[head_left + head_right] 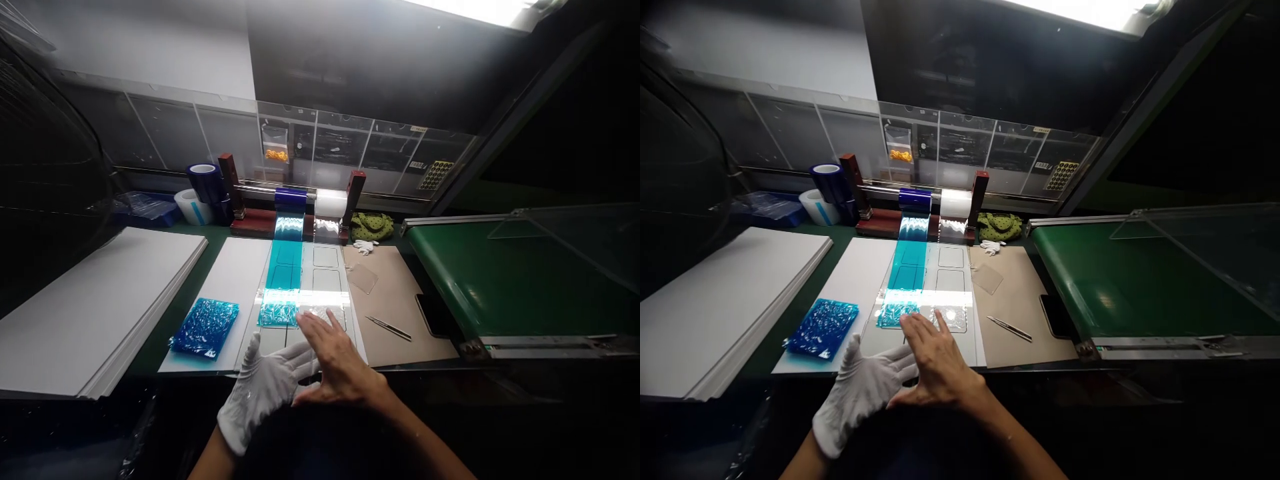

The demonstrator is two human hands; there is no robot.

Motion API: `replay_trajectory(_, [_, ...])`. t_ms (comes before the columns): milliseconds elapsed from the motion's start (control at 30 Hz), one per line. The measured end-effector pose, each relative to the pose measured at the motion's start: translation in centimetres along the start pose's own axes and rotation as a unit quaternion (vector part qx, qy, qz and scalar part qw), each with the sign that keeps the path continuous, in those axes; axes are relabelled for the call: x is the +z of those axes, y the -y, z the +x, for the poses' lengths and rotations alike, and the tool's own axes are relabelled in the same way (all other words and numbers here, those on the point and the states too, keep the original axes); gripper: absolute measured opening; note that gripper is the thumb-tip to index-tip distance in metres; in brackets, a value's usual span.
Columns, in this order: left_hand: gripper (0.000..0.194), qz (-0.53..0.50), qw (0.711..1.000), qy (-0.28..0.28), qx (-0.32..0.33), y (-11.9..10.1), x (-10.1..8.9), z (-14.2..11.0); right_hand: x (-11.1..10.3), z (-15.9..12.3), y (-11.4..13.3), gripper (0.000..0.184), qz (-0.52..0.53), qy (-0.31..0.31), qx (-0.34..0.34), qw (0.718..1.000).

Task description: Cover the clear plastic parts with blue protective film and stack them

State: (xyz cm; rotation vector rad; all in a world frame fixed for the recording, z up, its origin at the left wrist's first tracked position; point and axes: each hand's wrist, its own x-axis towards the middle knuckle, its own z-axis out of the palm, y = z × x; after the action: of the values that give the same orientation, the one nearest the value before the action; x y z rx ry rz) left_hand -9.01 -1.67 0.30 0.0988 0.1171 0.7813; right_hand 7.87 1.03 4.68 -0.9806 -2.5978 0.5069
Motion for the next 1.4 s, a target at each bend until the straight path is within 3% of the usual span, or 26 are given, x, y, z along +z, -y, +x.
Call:
replay_trajectory(133, [0.102, -0.004, 0.999, 0.037, -0.006, 0.2, 0.4, 1.8, 1.0, 0.4, -0.9, 0.114, 0.001, 0.009, 0.001, 1.000])
replay_trajectory(333, [0.093, -0.029, 0.999, -0.035, 0.011, -0.2, -1.5, 3.6, 1.4, 0.5, -4.8, 0.113, -0.019, -0.003, 0.013, 1.000])
replay_trajectory(433, [0.091, -0.035, 0.997, -0.071, 0.010, -0.6, -3.6, 3.3, 1.6, 1.5, -9.3, 0.108, -0.075, -0.029, 0.050, 0.995])
replay_trajectory(567, [0.101, -0.091, 0.985, -0.138, 0.043, -0.1, -6.8, 1.8, 2.5, 4.0, -17.1, 0.101, -0.177, -0.045, 0.116, 0.976])
replay_trajectory(667, [0.088, -0.117, 0.976, -0.174, 0.066, 1.1, -8.3, 0.8, 3.6, 5.8, -21.9, 0.100, -0.228, -0.019, 0.137, 0.964])
replay_trajectory(767, [0.073, -0.114, 0.972, -0.188, 0.087, 2.1, -9.0, 0.5, 4.6, 6.8, -24.8, 0.103, -0.251, 0.006, 0.133, 0.959])
replay_trajectory(933, [0.063, -0.117, 0.971, -0.180, 0.109, 2.4, -8.7, 1.4, 5.4, 7.1, -26.4, 0.103, -0.248, 0.020, 0.105, 0.963])
replay_trajectory(1100, [0.067, -0.115, 0.972, -0.155, 0.136, 2.0, -8.2, 2.3, 5.5, 7.4, -26.8, 0.106, -0.248, 0.018, 0.089, 0.965])
replay_trajectory(1400, [0.062, -0.097, 0.977, -0.132, 0.138, 1.6, -8.9, 3.4, 6.1, 8.0, -27.6, 0.102, -0.238, 0.029, 0.082, 0.967])
